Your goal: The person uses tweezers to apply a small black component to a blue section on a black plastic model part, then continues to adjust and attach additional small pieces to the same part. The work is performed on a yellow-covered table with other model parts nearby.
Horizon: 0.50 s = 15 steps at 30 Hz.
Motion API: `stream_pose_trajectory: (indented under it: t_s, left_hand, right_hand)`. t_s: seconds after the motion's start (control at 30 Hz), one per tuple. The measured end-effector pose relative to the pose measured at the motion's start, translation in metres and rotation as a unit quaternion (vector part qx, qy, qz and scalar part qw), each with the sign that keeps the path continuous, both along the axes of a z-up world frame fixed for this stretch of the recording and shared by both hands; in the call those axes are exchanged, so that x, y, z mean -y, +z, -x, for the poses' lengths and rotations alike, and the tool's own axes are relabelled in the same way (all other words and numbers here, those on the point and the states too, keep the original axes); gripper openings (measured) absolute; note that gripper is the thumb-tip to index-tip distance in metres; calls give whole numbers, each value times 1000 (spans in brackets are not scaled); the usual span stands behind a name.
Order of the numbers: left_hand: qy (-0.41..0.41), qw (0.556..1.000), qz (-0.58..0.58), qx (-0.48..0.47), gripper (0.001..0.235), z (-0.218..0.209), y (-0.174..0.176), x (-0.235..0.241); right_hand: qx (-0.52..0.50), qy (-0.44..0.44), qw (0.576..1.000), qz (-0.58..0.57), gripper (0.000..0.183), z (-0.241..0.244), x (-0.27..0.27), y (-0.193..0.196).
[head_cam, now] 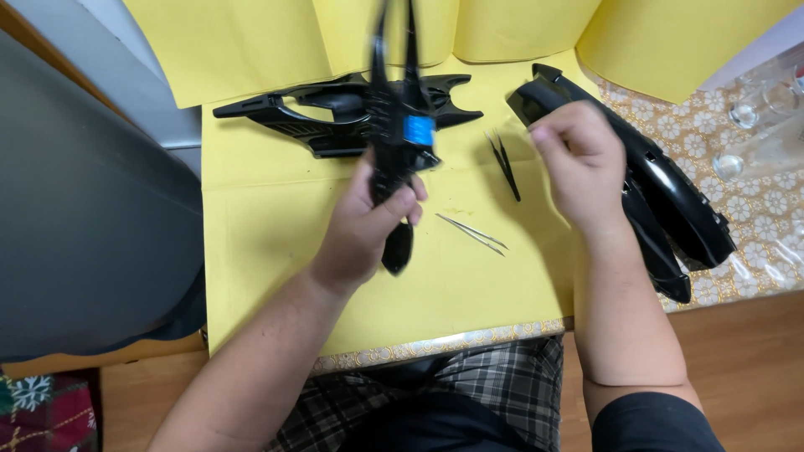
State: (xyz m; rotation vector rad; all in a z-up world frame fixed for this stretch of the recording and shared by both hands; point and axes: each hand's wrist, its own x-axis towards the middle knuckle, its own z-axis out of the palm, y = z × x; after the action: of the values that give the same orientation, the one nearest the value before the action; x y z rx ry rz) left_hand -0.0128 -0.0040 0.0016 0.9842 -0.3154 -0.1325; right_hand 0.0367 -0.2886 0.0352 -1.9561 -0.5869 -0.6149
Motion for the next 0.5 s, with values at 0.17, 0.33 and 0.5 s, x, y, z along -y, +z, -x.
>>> stream_pose_trajectory:
  t_s: [0.17, 0.33, 0.5]
  left_hand:
    - [143, 983, -81, 82, 67, 3, 19, -3]
    - [225, 951, -158, 139, 77, 6, 24, 0]
    - [226, 942, -245, 21, 78, 17, 56, 1]
  right_hand:
    - [-144, 45, 958, 242, 8, 19, -32, 11]
    - [-142, 29, 940, 308, 14, 15, -26, 7]
    - [-351, -149, 838, 391, 44, 11, -35, 27]
